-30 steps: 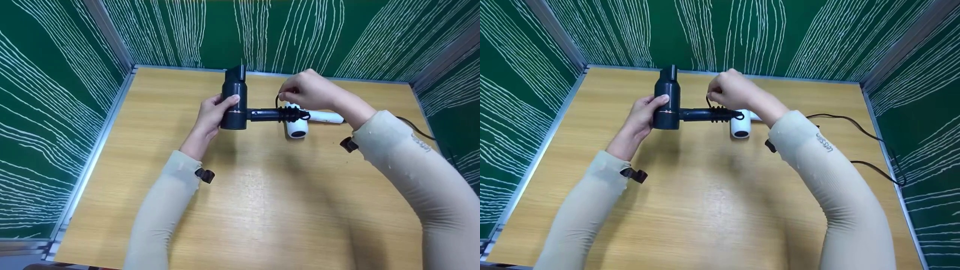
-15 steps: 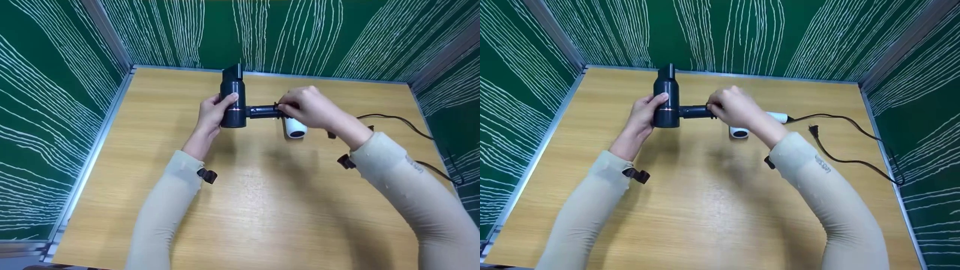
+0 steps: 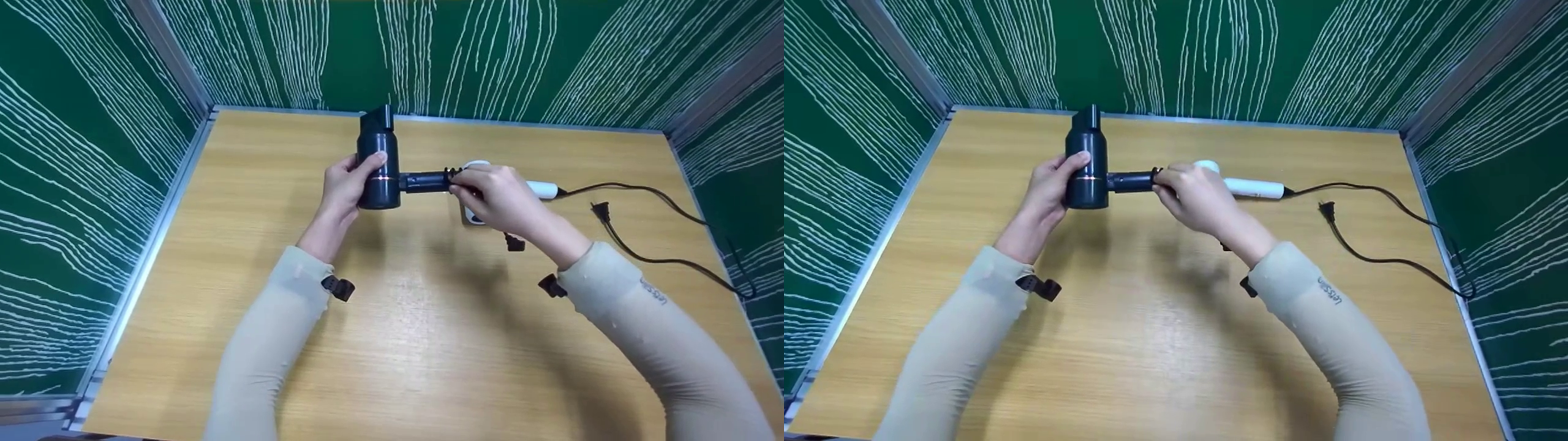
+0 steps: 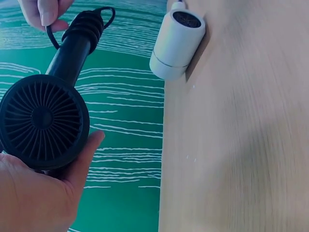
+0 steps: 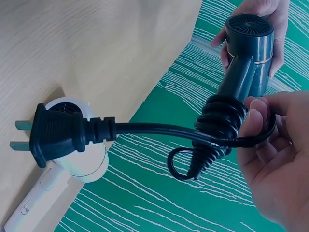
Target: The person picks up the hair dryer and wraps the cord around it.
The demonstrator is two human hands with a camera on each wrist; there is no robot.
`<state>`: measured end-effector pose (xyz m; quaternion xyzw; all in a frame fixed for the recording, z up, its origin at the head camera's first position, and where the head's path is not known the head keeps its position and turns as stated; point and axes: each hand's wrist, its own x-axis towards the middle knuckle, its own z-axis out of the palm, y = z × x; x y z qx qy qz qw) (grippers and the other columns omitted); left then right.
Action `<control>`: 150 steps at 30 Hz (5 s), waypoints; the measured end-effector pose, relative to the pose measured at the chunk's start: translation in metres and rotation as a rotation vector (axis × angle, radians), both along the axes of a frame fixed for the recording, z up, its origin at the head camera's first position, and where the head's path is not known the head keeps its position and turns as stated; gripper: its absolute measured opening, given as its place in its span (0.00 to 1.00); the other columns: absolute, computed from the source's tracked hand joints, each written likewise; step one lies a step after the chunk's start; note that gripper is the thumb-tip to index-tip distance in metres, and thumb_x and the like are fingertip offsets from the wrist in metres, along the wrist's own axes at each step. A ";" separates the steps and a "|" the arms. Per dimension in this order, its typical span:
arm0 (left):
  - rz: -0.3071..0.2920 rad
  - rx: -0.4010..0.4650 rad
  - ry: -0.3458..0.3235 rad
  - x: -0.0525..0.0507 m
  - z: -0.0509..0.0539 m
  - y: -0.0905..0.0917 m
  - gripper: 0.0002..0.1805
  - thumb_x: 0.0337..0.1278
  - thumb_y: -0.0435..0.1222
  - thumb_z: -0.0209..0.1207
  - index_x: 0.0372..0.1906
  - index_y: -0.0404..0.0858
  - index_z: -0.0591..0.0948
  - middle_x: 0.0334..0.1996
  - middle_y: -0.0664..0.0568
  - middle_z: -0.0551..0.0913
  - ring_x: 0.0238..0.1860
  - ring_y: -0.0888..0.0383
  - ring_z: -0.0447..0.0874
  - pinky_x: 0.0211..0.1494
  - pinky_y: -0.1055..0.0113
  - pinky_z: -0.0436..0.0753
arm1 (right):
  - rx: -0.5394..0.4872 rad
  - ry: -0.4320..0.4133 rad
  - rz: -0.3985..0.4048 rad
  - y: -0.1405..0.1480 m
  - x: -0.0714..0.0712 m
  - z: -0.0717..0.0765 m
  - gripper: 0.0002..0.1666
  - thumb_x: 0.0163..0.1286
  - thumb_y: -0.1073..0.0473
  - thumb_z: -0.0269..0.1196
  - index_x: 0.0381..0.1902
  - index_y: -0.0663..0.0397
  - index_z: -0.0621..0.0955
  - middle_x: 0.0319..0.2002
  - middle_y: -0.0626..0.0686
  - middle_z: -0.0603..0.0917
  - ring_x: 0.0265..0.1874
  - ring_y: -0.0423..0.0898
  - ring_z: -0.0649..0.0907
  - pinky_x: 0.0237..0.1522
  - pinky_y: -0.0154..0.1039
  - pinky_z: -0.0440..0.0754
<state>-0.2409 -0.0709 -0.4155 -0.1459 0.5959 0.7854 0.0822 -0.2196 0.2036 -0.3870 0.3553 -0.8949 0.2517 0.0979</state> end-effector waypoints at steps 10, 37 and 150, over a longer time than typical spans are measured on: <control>0.021 0.050 -0.005 -0.004 0.000 -0.002 0.32 0.65 0.47 0.73 0.68 0.36 0.79 0.60 0.42 0.83 0.59 0.47 0.84 0.64 0.55 0.84 | -0.213 -0.285 -0.013 0.003 0.014 -0.014 0.12 0.84 0.57 0.60 0.47 0.59 0.88 0.29 0.50 0.86 0.23 0.44 0.83 0.24 0.32 0.82; 0.088 0.128 0.027 -0.007 0.007 -0.004 0.35 0.64 0.47 0.74 0.71 0.37 0.77 0.62 0.43 0.81 0.60 0.47 0.82 0.65 0.56 0.84 | -0.622 -0.730 0.081 0.003 0.076 -0.089 0.14 0.86 0.66 0.54 0.52 0.73 0.82 0.34 0.71 0.86 0.28 0.44 0.89 0.32 0.41 0.90; 0.051 0.093 0.060 0.009 0.008 0.015 0.32 0.64 0.45 0.74 0.68 0.35 0.80 0.60 0.43 0.83 0.59 0.46 0.84 0.65 0.54 0.84 | -0.651 -0.573 -0.008 -0.009 0.022 -0.074 0.14 0.86 0.65 0.54 0.52 0.70 0.84 0.43 0.64 0.88 0.41 0.44 0.88 0.43 0.34 0.85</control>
